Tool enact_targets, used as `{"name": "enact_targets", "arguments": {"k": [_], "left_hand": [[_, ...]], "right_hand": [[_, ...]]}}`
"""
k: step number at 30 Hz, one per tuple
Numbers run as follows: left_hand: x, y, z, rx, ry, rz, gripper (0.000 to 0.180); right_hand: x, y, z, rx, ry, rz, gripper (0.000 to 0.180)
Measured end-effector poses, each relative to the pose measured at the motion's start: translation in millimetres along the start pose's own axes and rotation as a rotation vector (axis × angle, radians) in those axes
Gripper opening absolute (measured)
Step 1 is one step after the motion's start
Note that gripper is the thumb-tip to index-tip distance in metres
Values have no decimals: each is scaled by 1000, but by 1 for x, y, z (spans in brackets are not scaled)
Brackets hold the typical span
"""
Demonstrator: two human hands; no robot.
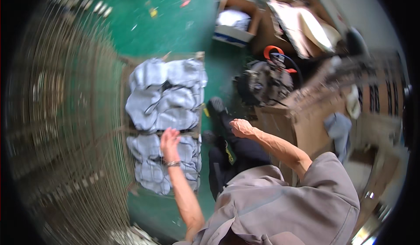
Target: Applying spray adhesive to fabric shoe components and organizing them on a drying rack.
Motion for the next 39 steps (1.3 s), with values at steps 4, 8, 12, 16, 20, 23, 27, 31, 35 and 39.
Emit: {"name": "enact_targets", "arguments": {"k": [4,8,12,16,20,23,27,31,35,39], "left_hand": [[9,-28,-37,-84,147,178,47],[-17,-65,-37,-7,302,113,58],[-109,-91,20,41,505,247,61],[-262,-158,133,183,578,612,53],[-387,-241,258,424,537,852,53],[-471,-280,363,604,561,932,58],[-563,-278,442,528,615,739,60],[-640,-264,490,398,726,645,66],[-680,-291,523,184,771,625,36],[-670,-326,464,213,393,811,26]], "right_hand": [[10,-151,-5,-290,291,-431,42],[-22,-271,-7,-457,498,-824,40],[-49,-379,-13,-656,735,-1209,38],[-127,-504,-78,-776,1187,-1686,28],[-156,-634,-135,-545,1633,-2251,29],[-177,-727,-180,-593,1711,-2505,55],[-130,-745,-232,-752,1816,-2495,75],[-81,-743,-285,-946,1704,-2573,79],[-67,-795,-319,-1361,1081,-2690,68],[-5,-794,-272,-676,1179,-2857,53]]}}
Point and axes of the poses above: each hand's wrist, its own y-axis towards the middle knuckle, its own x-axis out of the back of the hand, z = x × y, the point moved 2 cm from there along y, towards the middle knuckle, and after that the axes turned 12 degrees about x, right-handed, at the moved point
